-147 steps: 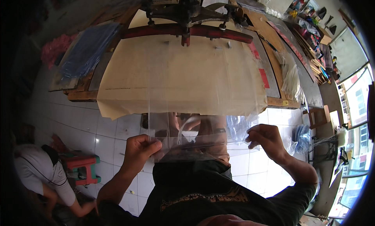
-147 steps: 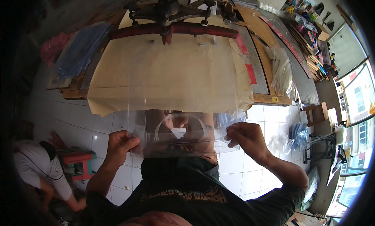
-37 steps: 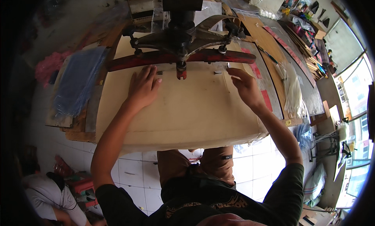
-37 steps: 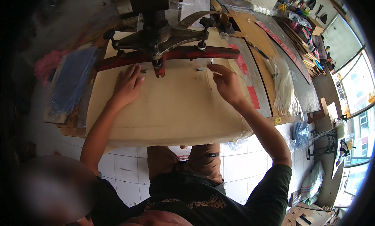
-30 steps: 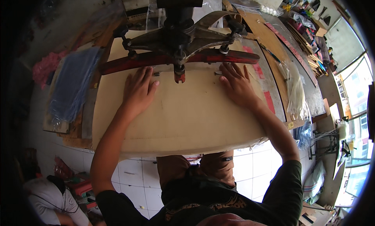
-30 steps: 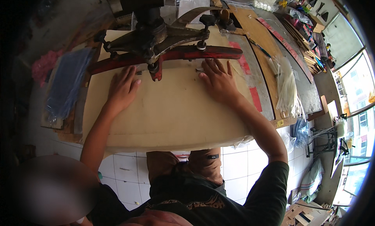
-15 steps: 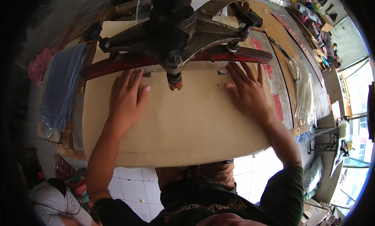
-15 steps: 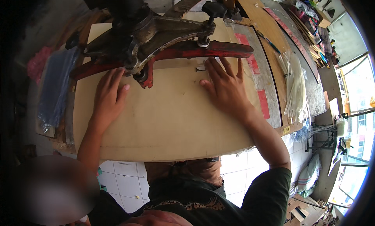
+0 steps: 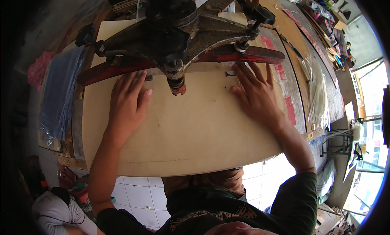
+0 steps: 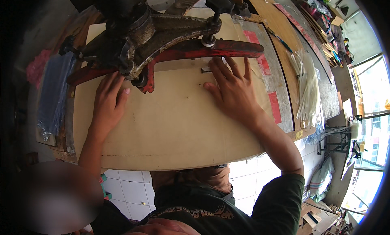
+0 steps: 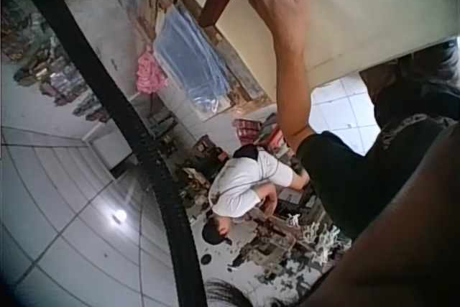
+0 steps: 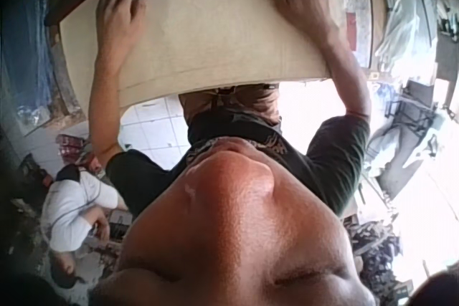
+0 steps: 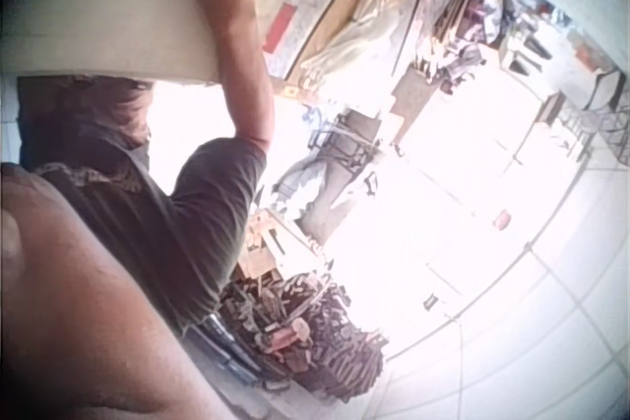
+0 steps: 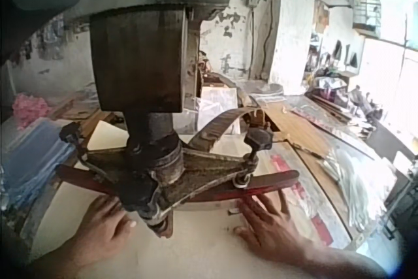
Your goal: The person repeatedly places plastic bags and handles onto a work table and seals them using a press machine.
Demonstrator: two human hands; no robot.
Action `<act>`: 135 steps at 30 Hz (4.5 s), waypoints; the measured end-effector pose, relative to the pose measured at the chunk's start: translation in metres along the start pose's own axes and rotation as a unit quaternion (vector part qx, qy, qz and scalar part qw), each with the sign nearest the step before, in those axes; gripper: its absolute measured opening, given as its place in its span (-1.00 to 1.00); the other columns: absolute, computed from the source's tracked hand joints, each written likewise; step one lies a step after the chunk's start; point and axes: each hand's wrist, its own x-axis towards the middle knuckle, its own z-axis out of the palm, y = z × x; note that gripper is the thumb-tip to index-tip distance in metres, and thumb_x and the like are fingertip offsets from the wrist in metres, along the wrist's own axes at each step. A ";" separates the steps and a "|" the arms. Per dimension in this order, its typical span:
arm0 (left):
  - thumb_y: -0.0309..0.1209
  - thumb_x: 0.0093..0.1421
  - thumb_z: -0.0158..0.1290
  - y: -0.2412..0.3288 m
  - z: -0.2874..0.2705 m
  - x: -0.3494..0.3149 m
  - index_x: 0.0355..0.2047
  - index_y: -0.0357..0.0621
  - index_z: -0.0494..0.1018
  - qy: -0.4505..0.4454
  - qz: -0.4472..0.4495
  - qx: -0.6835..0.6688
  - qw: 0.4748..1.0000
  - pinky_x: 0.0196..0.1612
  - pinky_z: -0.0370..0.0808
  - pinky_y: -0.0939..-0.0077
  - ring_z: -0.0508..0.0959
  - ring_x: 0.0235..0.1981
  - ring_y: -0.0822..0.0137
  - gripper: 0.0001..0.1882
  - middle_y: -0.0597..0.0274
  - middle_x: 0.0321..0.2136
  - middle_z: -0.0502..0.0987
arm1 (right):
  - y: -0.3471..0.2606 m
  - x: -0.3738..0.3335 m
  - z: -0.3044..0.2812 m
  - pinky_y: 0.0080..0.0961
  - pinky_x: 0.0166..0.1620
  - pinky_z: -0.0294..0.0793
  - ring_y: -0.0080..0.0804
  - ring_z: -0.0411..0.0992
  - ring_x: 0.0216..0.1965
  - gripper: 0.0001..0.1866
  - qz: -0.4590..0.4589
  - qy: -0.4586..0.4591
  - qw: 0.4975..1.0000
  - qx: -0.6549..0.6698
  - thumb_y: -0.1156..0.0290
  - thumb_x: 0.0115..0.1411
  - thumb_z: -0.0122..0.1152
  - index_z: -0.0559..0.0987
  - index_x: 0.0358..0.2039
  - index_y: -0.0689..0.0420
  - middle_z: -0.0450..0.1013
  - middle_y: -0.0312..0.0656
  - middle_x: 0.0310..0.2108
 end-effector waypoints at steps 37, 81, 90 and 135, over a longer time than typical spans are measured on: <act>-0.12 0.38 -0.06 -0.003 -0.002 -0.011 0.23 -0.31 0.32 -0.023 -0.011 0.070 0.997 0.36 0.11 -0.08 0.30 0.27 -0.06 -0.43 -0.10 0.14 0.41 | -0.005 0.001 -0.002 0.24 0.32 0.09 0.15 0.24 0.32 -0.40 0.026 -0.038 0.999 0.007 0.07 0.38 0.01 0.37 0.31 0.15 0.35 0.02 0.27; -0.30 0.28 0.12 0.022 -0.036 -0.017 0.12 -0.31 0.45 -0.085 -0.072 -0.057 0.992 0.22 0.43 0.18 0.47 0.16 -0.14 -0.54 -0.13 0.17 0.45 | 0.387 -0.066 -0.036 -0.20 -0.32 0.58 0.03 0.54 -0.47 -0.77 0.146 -0.018 0.966 -0.210 0.32 -0.19 0.34 0.59 -0.66 0.26 0.52 0.08 -0.58; -0.22 0.37 0.01 0.029 -0.047 -0.038 0.29 -0.25 0.28 -0.162 -0.074 0.008 0.984 0.39 0.21 0.20 0.22 0.38 -0.06 -0.43 -0.12 0.36 0.21 | 0.358 -0.067 -0.099 -0.43 -0.54 0.53 -0.52 0.47 -0.63 -0.83 0.393 -0.029 0.905 0.161 0.33 -0.03 0.32 0.68 -0.50 0.18 0.54 -0.28 -0.61; -0.31 0.40 0.04 0.198 0.006 -0.056 0.11 -0.24 0.40 0.343 -0.249 -0.749 0.509 -0.02 0.59 0.35 0.65 -0.22 0.28 -0.64 0.12 -0.21 0.63 | -0.105 -0.069 -0.043 -0.48 -0.17 0.57 -0.50 0.53 -0.31 -0.73 0.204 0.193 0.412 0.867 0.39 0.44 0.05 0.56 0.03 0.24 0.56 -0.22 -0.26</act>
